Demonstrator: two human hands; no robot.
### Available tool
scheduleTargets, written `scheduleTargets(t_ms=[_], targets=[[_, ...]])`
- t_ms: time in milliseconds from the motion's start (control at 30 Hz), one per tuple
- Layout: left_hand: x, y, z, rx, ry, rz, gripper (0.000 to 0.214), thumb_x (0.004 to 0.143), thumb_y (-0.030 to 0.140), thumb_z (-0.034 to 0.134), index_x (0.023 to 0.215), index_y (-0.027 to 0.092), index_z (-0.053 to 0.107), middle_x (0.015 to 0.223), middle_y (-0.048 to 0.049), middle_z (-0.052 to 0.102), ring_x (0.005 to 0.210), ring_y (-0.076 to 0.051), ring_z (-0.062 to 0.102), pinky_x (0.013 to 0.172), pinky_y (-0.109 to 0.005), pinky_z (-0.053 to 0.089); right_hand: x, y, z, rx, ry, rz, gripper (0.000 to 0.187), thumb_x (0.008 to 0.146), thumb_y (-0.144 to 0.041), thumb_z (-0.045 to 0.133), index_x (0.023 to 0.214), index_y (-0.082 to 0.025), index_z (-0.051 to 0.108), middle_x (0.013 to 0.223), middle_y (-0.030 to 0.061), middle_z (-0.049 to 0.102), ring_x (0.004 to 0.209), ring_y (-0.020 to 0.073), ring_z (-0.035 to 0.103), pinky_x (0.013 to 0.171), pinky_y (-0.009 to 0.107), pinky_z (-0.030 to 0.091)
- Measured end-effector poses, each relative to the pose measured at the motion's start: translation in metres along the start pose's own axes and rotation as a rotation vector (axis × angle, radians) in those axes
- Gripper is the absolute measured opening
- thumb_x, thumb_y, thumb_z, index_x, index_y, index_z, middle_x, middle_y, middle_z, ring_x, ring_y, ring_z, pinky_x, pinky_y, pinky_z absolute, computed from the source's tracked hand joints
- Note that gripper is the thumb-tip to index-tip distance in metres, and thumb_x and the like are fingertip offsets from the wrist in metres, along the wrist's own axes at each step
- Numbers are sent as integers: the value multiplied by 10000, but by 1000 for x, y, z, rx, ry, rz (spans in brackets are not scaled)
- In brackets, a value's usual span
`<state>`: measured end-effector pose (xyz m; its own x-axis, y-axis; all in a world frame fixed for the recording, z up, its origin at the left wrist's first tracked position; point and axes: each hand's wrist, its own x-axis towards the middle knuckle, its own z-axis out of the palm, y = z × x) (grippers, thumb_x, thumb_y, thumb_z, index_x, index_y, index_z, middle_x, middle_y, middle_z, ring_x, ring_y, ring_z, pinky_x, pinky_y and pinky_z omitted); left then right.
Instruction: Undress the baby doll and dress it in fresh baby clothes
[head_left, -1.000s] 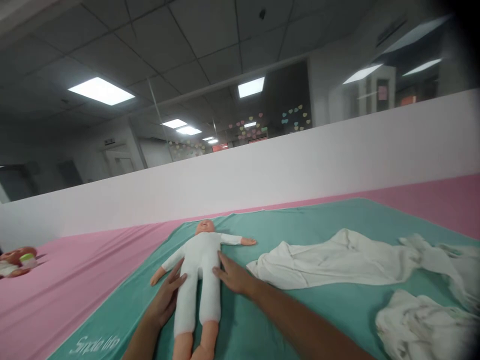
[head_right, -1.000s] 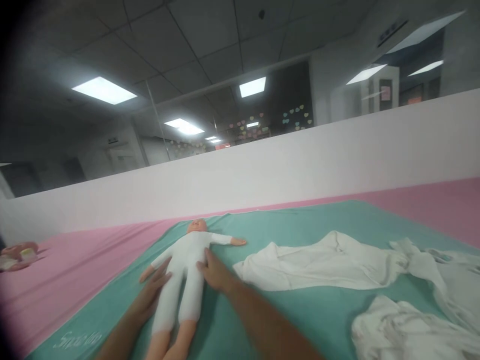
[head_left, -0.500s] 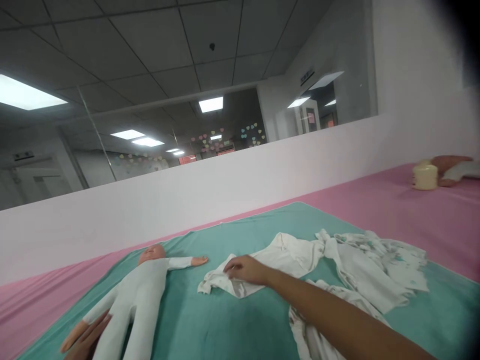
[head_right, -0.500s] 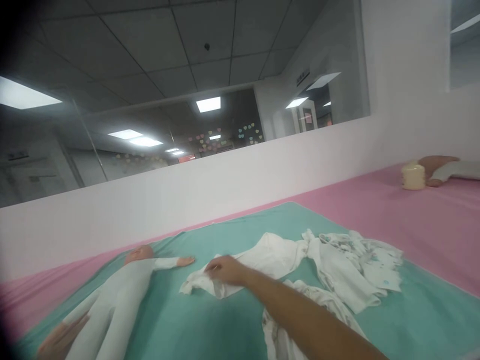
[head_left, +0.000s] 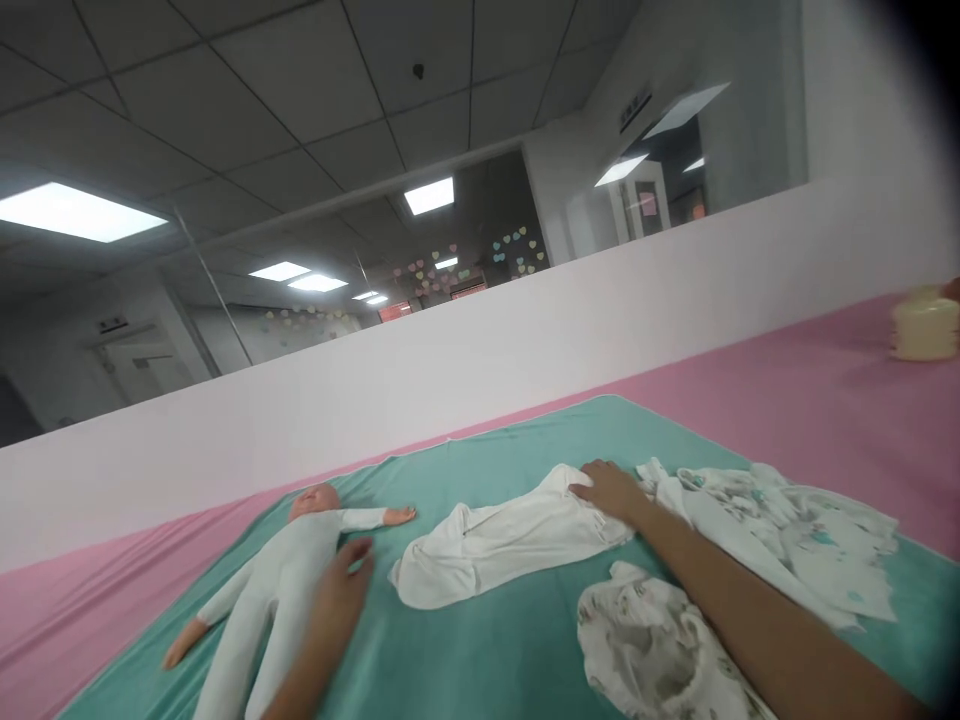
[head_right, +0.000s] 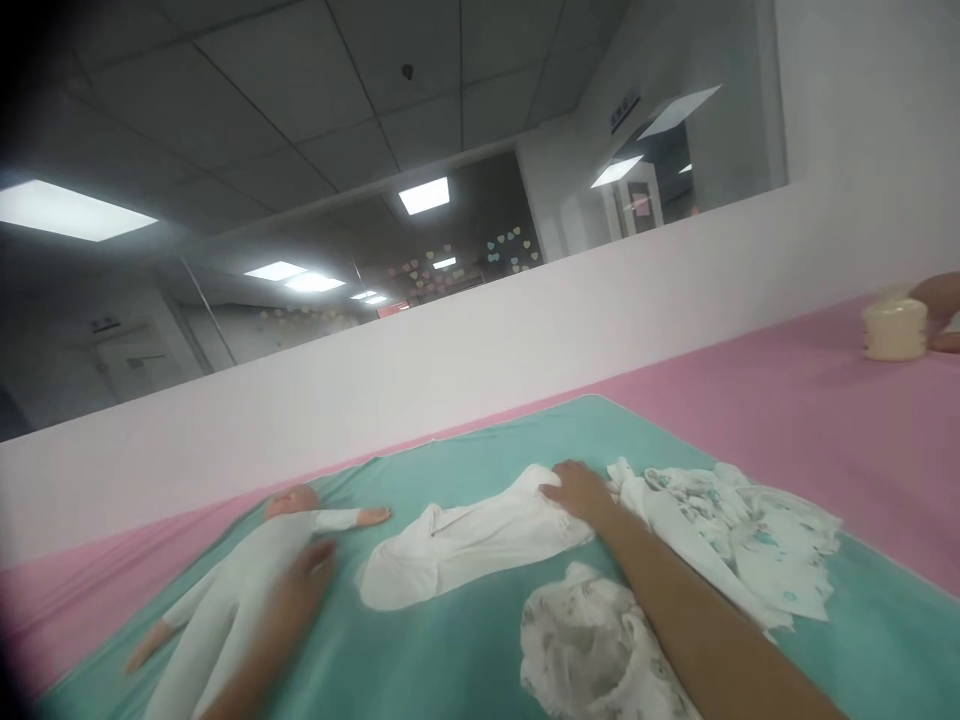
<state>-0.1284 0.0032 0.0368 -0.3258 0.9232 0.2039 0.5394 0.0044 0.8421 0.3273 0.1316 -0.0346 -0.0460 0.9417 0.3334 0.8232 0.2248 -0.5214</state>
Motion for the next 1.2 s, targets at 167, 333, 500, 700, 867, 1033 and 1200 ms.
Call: scheduleTargets(t_ms=[167, 333, 500, 700, 867, 1033, 1200], targets=[[17, -3, 91, 458, -86, 119, 440, 755, 478, 519, 1029, 137, 565, 1174, -179, 571, 1132, -328, 486, 931, -399, 334, 1, 2, 4, -97, -1, -45, 199, 727, -292, 551, 870, -158, 589, 960, 100, 594, 946, 237, 509, 808, 316, 347], [17, -12, 96, 574, -70, 164, 320, 804, 430, 450, 944, 161, 555, 1056, -130, 596, 1049, -277, 507, 809, -324, 349, 1, -3, 4, -115, 23, -27, 89, 756, -277, 471, 758, -188, 475, 826, 48, 575, 733, 178, 508, 630, 276, 321], [7, -7, 92, 539, -9, 122, 224, 812, 386, 450, 910, 192, 505, 895, -85, 612, 765, -210, 548, 645, -272, 293, -5, -18, -2, -117, 13, 44, 173, 768, -312, 438, 654, -208, 359, 644, 8, 528, 600, 159, 467, 535, 268, 235], [3, -3, 97, 495, 27, 174, 223, 838, 425, 423, 894, 220, 490, 828, -43, 618, 708, -195, 541, 623, -266, 276, -9, -21, -5, -68, 29, 90, 252, 791, -386, 421, 646, -212, 310, 589, -3, 497, 557, 159, 452, 516, 267, 227], [3, 0, 87, 151, 40, 127, 267, 827, 455, 443, 857, 211, 545, 840, -36, 632, 784, -205, 569, 679, -274, 356, -11, -19, -6, 19, 62, 114, 328, 802, -471, 405, 645, -213, 277, 582, -19, 464, 579, 158, 458, 524, 256, 267], [10, -3, 76, -312, 61, -41, 191, 737, 322, 550, 850, 171, 577, 814, -57, 638, 770, -215, 581, 688, -293, 420, -12, -19, -9, 56, 124, 153, 246, 794, -455, 417, 726, -229, 347, 635, -19, 507, 613, 175, 502, 563, 264, 330], [14, -10, 77, -354, 39, -1, 242, 644, 135, 558, 884, 167, 567, 920, -59, 646, 736, -176, 589, 685, -279, 430, -9, -14, -13, 94, 201, 169, 203, 788, -389, 416, 928, -246, 448, 919, 35, 600, 808, 220, 569, 675, 301, 396]])
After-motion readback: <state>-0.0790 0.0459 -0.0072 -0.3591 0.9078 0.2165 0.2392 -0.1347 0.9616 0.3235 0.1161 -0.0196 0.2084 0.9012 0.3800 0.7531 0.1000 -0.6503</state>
